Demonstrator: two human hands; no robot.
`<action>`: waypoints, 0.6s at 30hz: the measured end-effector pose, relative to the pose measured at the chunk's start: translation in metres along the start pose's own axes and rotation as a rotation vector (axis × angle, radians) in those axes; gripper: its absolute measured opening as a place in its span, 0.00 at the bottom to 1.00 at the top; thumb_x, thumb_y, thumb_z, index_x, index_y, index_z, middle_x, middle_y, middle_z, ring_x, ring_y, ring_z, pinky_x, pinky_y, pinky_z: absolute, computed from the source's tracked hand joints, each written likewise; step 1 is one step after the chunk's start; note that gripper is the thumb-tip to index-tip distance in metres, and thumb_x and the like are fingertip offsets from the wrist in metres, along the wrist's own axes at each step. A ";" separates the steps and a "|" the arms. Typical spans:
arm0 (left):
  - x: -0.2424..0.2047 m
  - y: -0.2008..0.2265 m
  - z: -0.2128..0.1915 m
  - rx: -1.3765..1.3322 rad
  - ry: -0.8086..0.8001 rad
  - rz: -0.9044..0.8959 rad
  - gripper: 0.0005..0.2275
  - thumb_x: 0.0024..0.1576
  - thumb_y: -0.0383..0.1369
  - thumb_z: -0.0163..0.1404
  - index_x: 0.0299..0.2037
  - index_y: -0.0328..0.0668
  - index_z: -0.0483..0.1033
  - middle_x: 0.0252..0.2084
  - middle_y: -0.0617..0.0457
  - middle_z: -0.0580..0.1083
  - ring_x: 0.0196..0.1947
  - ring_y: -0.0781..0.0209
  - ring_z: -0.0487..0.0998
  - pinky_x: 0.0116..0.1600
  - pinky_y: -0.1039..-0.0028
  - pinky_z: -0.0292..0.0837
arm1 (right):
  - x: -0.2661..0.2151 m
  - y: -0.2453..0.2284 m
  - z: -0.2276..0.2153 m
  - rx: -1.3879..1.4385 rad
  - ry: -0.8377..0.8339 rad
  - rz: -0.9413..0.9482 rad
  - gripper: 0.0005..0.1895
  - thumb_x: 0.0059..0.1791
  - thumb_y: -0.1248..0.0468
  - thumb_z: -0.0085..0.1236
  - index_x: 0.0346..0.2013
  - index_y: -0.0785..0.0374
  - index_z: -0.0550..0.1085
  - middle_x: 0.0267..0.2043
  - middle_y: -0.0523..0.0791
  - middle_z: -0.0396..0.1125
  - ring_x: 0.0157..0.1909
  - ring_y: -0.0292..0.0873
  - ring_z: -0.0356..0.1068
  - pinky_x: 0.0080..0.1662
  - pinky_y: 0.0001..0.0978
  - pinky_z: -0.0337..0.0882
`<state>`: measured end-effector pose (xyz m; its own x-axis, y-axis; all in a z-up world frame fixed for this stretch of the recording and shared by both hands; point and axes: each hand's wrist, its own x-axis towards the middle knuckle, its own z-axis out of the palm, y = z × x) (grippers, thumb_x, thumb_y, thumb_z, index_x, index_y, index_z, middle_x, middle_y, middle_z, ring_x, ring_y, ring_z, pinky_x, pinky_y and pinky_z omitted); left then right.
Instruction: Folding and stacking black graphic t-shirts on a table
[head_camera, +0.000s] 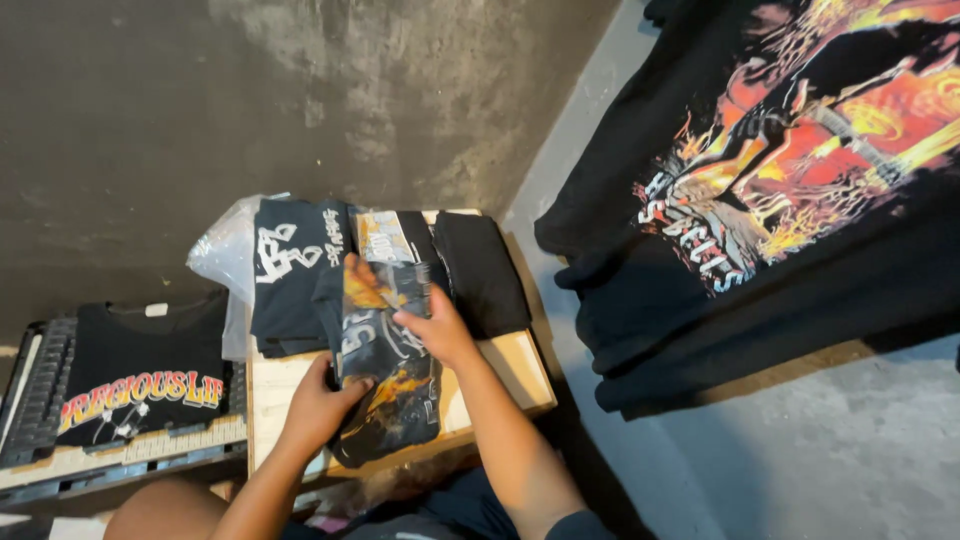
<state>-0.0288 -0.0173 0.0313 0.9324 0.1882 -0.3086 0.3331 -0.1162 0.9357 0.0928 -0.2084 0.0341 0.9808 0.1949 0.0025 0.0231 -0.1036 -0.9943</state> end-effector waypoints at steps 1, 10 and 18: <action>-0.002 -0.005 0.002 0.004 -0.007 -0.012 0.19 0.47 0.34 0.63 0.49 0.43 0.76 0.45 0.51 0.82 0.45 0.60 0.80 0.52 0.71 0.70 | -0.005 0.019 -0.008 0.003 0.005 0.014 0.29 0.43 0.65 0.65 0.59 0.59 0.68 0.56 0.45 0.71 0.55 0.39 0.70 0.59 0.34 0.68; -0.002 0.007 0.029 -0.192 -0.340 -0.003 0.41 0.52 0.24 0.49 0.78 0.52 0.42 0.77 0.59 0.56 0.70 0.66 0.62 0.70 0.73 0.56 | -0.070 0.007 -0.048 -0.157 -0.223 0.063 0.54 0.44 0.64 0.63 0.77 0.56 0.40 0.74 0.45 0.52 0.70 0.40 0.55 0.69 0.37 0.53; 0.008 0.181 0.073 0.133 -0.219 0.345 0.40 0.57 0.38 0.56 0.78 0.47 0.44 0.69 0.24 0.60 0.68 0.27 0.62 0.71 0.45 0.58 | -0.008 -0.111 -0.119 -0.022 0.188 -0.406 0.51 0.45 0.66 0.68 0.75 0.73 0.48 0.74 0.66 0.46 0.76 0.64 0.45 0.74 0.53 0.47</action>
<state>0.0491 -0.1079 0.1854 0.9953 -0.0933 -0.0242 -0.0013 -0.2640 0.9645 0.1051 -0.3148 0.1569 0.9093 0.0438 0.4138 0.4160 -0.0760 -0.9062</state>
